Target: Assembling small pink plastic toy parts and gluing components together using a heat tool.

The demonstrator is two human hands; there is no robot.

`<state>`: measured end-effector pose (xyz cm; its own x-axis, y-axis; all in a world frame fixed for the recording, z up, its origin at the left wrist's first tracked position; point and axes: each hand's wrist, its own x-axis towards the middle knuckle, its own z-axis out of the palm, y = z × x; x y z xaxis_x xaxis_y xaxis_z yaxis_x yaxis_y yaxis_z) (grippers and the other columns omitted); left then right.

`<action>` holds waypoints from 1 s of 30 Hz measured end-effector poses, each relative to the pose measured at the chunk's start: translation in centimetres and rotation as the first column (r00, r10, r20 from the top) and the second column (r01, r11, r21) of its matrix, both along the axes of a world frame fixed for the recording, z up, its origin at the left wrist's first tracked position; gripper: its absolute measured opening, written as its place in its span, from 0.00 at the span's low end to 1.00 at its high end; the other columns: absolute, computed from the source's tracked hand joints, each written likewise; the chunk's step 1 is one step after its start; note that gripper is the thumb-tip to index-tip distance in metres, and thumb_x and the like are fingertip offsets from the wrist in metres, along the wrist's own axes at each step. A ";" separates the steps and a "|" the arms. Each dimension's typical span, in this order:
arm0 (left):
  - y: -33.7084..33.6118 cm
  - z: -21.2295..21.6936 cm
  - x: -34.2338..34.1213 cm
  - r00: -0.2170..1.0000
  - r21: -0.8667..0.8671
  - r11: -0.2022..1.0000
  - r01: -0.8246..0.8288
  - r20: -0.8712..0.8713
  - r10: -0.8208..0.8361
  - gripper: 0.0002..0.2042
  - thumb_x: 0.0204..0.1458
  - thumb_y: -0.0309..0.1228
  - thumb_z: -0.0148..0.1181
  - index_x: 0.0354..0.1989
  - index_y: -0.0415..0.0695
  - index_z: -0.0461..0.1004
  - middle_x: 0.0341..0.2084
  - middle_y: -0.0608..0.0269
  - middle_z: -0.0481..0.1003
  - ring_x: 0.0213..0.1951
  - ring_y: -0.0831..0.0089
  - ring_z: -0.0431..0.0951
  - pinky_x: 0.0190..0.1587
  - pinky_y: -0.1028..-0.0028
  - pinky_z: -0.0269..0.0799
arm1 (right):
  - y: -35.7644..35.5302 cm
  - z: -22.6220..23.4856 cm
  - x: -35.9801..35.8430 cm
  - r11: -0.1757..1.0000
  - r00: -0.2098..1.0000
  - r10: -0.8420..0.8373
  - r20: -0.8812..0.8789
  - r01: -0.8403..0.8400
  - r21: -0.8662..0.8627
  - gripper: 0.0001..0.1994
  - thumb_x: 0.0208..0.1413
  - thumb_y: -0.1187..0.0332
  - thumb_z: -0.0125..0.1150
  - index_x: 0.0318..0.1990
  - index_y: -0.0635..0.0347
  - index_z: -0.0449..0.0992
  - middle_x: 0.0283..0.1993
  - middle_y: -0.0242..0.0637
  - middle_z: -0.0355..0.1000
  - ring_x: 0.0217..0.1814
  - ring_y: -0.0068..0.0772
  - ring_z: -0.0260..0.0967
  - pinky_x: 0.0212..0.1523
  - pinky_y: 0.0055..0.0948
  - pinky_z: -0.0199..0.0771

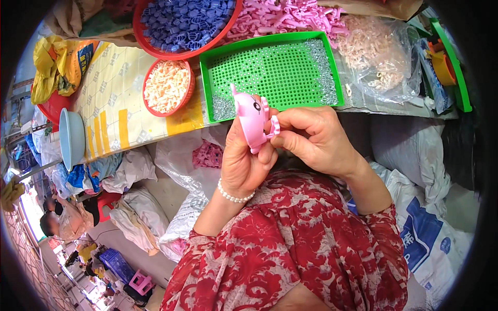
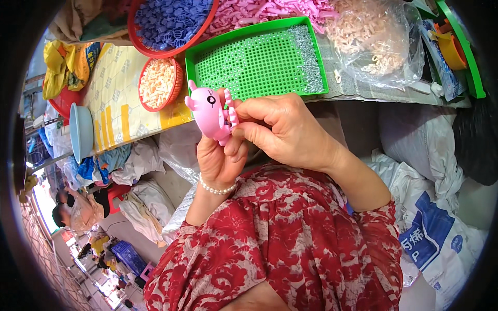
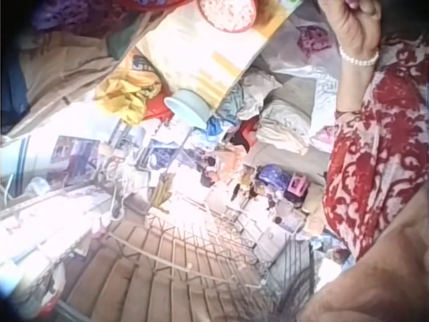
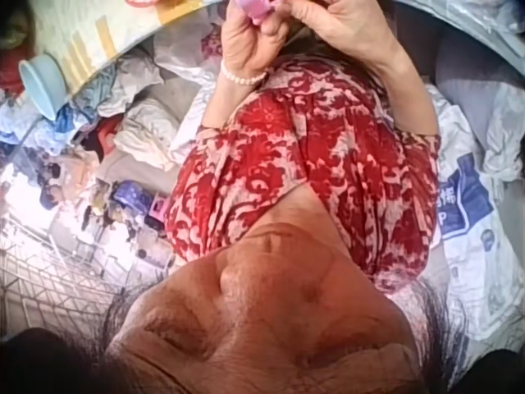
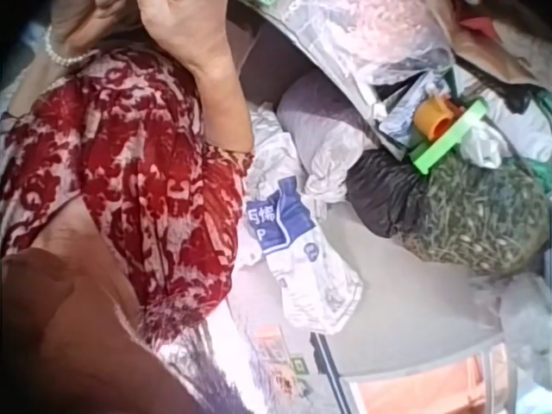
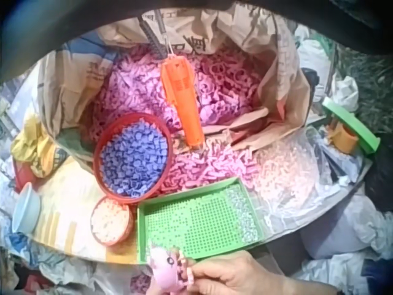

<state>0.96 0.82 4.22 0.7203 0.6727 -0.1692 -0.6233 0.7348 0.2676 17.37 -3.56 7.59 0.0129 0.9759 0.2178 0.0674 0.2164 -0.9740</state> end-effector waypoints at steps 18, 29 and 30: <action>-0.7 0.0 1.2 0.900 0.282 0.956 -0.086 -0.390 0.196 0.15 0.59 0.36 0.53 0.51 0.43 0.65 0.36 0.64 0.74 0.28 0.79 0.72 0.30 0.81 0.70 | -0.4 -4.0 -1.3 0.963 0.864 -0.153 -0.479 0.021 -0.269 0.11 0.55 0.74 0.60 0.43 0.67 0.68 0.33 0.36 0.73 0.30 0.21 0.71 0.34 0.18 0.72; -0.6 0.4 1.0 0.859 0.354 0.930 -0.102 -0.440 0.262 0.17 0.60 0.33 0.52 0.54 0.43 0.60 0.40 0.61 0.73 0.31 0.79 0.73 0.33 0.79 0.72 | -0.4 -3.5 -1.8 0.966 0.878 -0.153 -0.453 0.036 -0.256 0.10 0.54 0.74 0.61 0.40 0.69 0.70 0.31 0.35 0.73 0.30 0.19 0.70 0.33 0.19 0.74; -0.7 0.4 0.9 0.860 0.358 0.929 -0.098 -0.440 0.260 0.17 0.61 0.34 0.50 0.55 0.43 0.59 0.40 0.60 0.73 0.31 0.78 0.74 0.34 0.78 0.72 | -0.5 -3.5 -1.8 0.966 0.881 -0.160 -0.444 0.048 -0.254 0.10 0.54 0.74 0.62 0.40 0.69 0.70 0.31 0.35 0.73 0.29 0.19 0.70 0.32 0.19 0.73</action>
<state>1.87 0.11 4.66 0.4686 0.8567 -0.2155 -0.4736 0.4496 0.7573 15.60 -4.01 4.09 0.1604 0.9848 -0.0665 -0.3879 0.0009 -0.9217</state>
